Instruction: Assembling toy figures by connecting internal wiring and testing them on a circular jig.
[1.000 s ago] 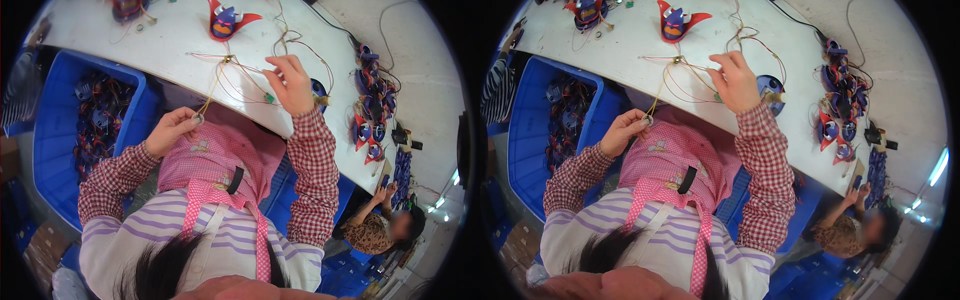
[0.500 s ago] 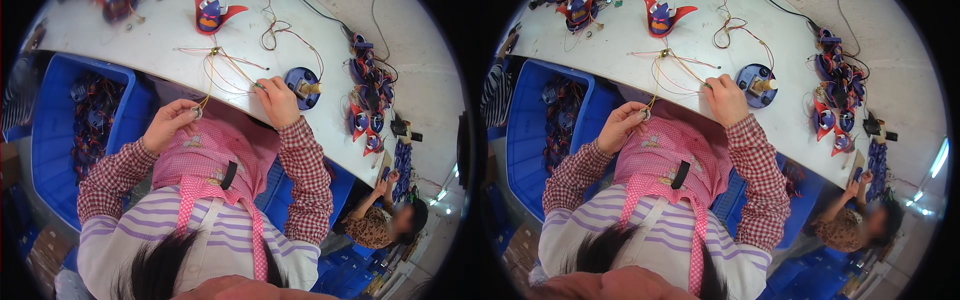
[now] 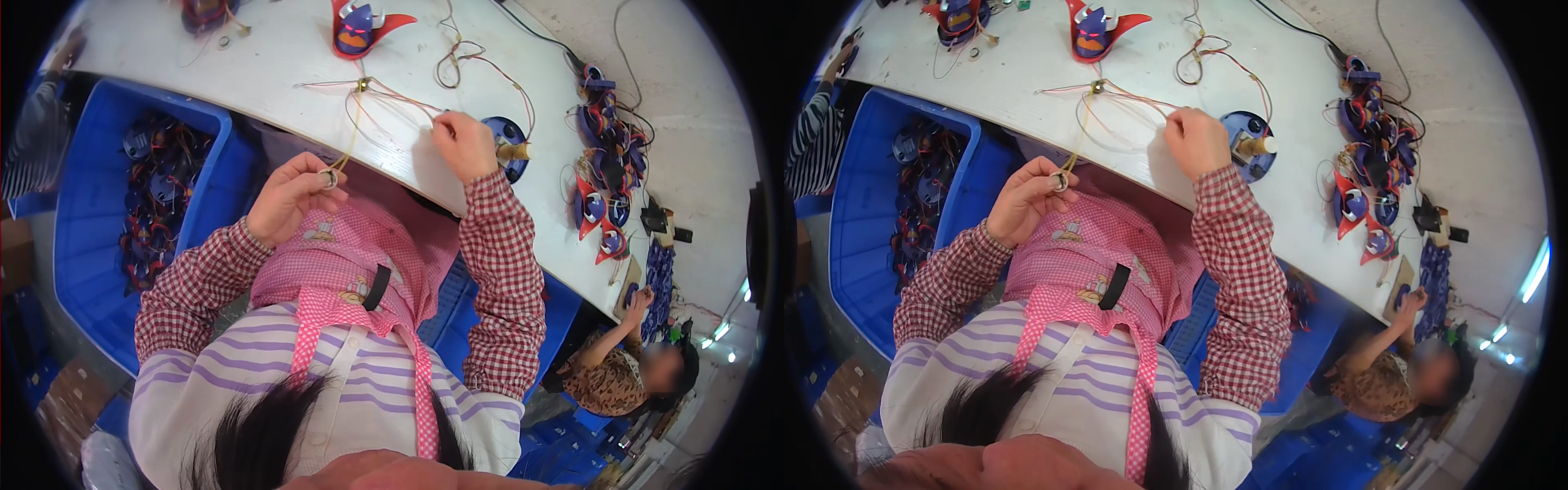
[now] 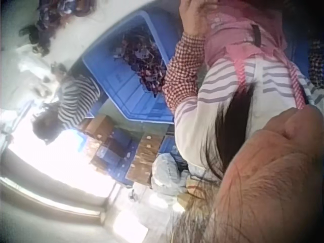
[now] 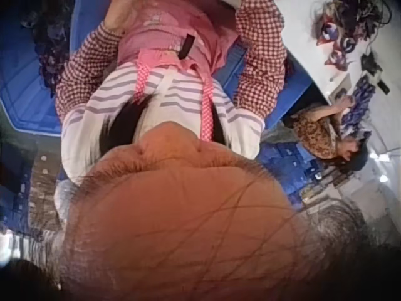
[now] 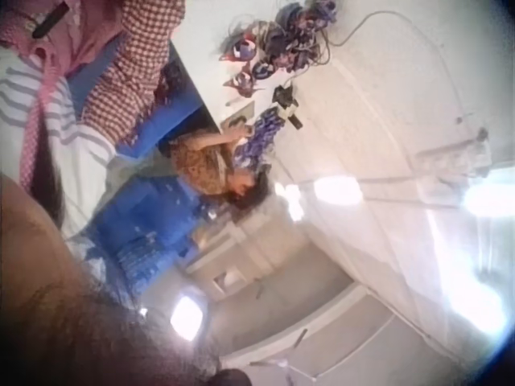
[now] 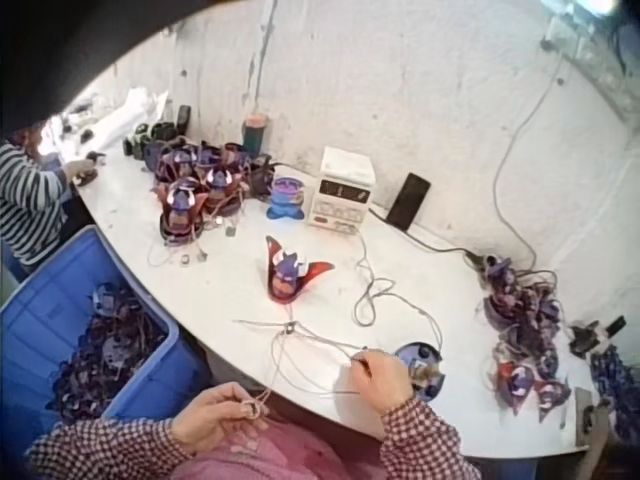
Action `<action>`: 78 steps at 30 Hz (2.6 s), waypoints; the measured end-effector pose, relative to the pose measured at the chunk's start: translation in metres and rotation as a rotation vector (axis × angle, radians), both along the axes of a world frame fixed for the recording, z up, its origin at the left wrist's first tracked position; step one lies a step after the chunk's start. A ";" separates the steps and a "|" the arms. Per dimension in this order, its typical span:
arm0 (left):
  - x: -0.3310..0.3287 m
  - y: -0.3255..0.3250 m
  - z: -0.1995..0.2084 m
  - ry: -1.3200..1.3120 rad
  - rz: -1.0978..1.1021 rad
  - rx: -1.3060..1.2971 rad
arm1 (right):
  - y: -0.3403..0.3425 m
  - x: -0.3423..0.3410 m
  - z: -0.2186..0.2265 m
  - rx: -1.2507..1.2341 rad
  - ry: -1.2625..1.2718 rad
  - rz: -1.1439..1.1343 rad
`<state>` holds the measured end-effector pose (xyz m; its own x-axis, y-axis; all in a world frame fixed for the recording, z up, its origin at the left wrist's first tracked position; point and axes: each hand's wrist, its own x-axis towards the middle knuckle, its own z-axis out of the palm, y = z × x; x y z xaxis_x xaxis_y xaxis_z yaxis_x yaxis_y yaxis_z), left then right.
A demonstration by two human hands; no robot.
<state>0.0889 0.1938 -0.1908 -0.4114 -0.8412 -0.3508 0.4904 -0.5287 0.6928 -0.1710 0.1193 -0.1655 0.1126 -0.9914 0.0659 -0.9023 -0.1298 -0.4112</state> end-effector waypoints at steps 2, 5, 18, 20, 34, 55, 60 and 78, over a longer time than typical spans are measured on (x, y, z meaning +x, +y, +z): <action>-0.001 -0.004 0.002 0.051 -0.018 -0.027 | -0.007 -0.002 0.007 0.102 -0.400 -0.126; -0.010 -0.012 0.010 0.091 -0.033 -0.032 | -0.007 -0.001 0.014 0.202 -0.739 -0.217; -0.062 -0.043 0.029 -0.082 -0.028 -0.055 | 0.023 0.042 0.017 0.414 -1.304 -0.098; -0.060 -0.046 0.025 -0.122 -0.022 -0.082 | 0.025 0.046 0.020 0.378 -1.262 -0.094; -0.059 -0.042 0.012 -0.235 0.041 -0.142 | 0.040 0.042 0.002 -0.280 -0.430 0.245; -0.062 -0.042 0.012 -0.225 0.076 -0.107 | 0.043 0.048 -0.006 -0.438 -0.279 0.238; -0.064 -0.042 0.010 -0.226 0.084 -0.108 | 0.044 0.047 -0.008 -0.439 -0.275 0.227; -0.049 -0.084 -0.012 -1.031 0.178 -1.144 | 0.059 0.019 0.009 -0.400 -0.447 0.064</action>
<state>0.0397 0.1101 -0.2031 -0.2735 -0.8593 0.4321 -0.4403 0.5113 0.7381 -0.1524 0.1787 -0.1565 0.0470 -0.8722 0.4869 -0.6385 -0.4011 -0.6568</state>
